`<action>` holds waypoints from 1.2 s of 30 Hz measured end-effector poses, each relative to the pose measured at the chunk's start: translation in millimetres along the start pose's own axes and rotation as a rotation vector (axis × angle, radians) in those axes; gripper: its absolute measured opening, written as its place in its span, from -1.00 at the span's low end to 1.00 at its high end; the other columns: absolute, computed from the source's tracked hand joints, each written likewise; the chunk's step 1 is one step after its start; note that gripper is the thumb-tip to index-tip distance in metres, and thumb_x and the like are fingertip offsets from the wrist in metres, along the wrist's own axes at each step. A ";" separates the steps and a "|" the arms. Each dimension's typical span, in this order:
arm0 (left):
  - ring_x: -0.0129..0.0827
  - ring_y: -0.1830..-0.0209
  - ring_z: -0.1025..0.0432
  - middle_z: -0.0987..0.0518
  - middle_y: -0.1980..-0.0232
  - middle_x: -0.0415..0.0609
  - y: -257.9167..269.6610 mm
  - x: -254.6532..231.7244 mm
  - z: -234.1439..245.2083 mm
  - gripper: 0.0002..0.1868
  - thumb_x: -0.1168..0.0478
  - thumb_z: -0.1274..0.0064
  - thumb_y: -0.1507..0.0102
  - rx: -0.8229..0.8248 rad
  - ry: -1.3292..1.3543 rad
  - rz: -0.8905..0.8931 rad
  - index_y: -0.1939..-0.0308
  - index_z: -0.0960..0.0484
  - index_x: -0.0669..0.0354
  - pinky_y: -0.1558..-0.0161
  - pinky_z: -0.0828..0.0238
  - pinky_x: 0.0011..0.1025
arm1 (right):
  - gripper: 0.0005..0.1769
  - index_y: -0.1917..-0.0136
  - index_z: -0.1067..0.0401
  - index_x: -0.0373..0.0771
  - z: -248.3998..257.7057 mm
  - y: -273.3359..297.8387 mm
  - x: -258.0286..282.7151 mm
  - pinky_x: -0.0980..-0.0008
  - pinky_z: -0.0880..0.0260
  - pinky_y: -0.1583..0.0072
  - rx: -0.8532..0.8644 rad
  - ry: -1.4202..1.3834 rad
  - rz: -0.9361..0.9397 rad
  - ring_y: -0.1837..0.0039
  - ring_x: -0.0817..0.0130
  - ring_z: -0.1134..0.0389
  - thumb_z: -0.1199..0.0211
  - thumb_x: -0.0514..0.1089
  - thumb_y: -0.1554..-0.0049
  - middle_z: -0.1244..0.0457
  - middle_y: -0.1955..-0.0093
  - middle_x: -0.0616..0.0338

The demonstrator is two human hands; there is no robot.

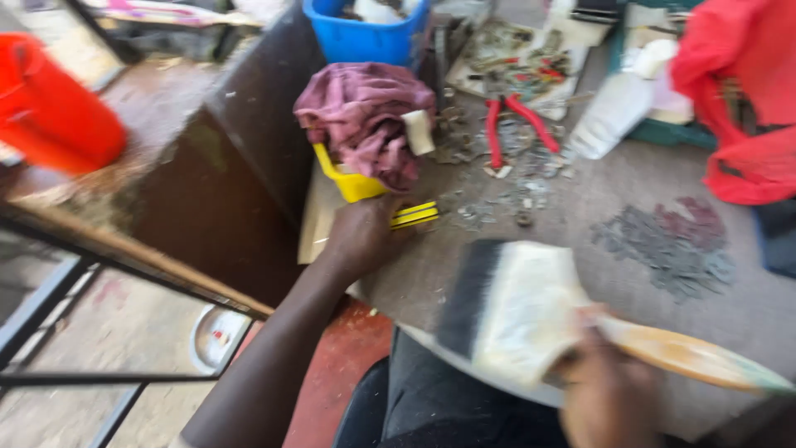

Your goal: The person wipes a small metal part with a cloth, then uses a brush to sweep debris from the work surface. They then use a screwdriver to scrape or clean the edges of a small metal piece held on the table.

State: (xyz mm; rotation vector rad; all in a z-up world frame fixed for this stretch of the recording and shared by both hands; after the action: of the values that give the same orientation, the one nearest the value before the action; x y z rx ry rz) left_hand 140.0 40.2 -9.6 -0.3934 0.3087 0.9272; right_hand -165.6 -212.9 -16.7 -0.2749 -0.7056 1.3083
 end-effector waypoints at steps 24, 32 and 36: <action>0.22 -0.01 -0.56 -0.73 -0.04 0.14 -1.9 -11.5 24.0 -0.46 -0.23 -0.02 -0.32 0.042 0.174 0.014 -0.22 -0.57 -0.01 0.15 -0.41 0.06 | -0.80 -0.05 -0.52 -0.01 13.4 11.0 -39.4 0.25 -0.72 -0.10 -0.577 -0.955 -1.159 -0.14 0.44 -0.58 -0.40 -0.14 -0.13 -0.46 -0.13 0.33; 0.25 -0.02 -0.56 -0.72 -0.03 0.23 -3.5 -11.7 25.7 -0.48 -0.17 -0.06 -0.40 0.011 0.143 -0.064 -0.23 -0.67 0.11 0.08 -0.39 0.03 | -0.60 -0.18 -0.39 -0.15 -31.8 -51.9 75.5 0.21 -0.57 0.20 0.159 -1.208 -1.080 0.07 0.21 -0.47 -0.41 -0.17 -0.08 -0.40 -0.02 -0.01; 0.34 0.06 -0.51 -0.69 0.02 0.22 0.0 -16.7 32.6 -0.48 -0.17 -0.03 -0.42 -0.001 0.098 -0.067 -0.29 -0.60 0.09 0.20 -0.36 0.11 | -0.72 -0.26 -0.46 -0.03 56.7 -65.9 -36.8 0.43 -0.44 -0.06 -0.026 -0.873 -0.969 -0.11 0.48 -0.42 -0.22 -0.05 -0.29 -0.36 -0.13 0.29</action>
State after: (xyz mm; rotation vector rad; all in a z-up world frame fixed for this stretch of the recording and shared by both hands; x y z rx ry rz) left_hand 133.4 43.1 26.3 -0.4485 0.3827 0.8438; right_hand -152.0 -276.3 51.9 0.6149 -1.3585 0.4224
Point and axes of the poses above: each hand's wrist, its own y-axis away from the middle knuckle, its own z-axis out of the back of the hand, x = y × z, the point moved 10 cm from there along -y, towards the middle knuckle
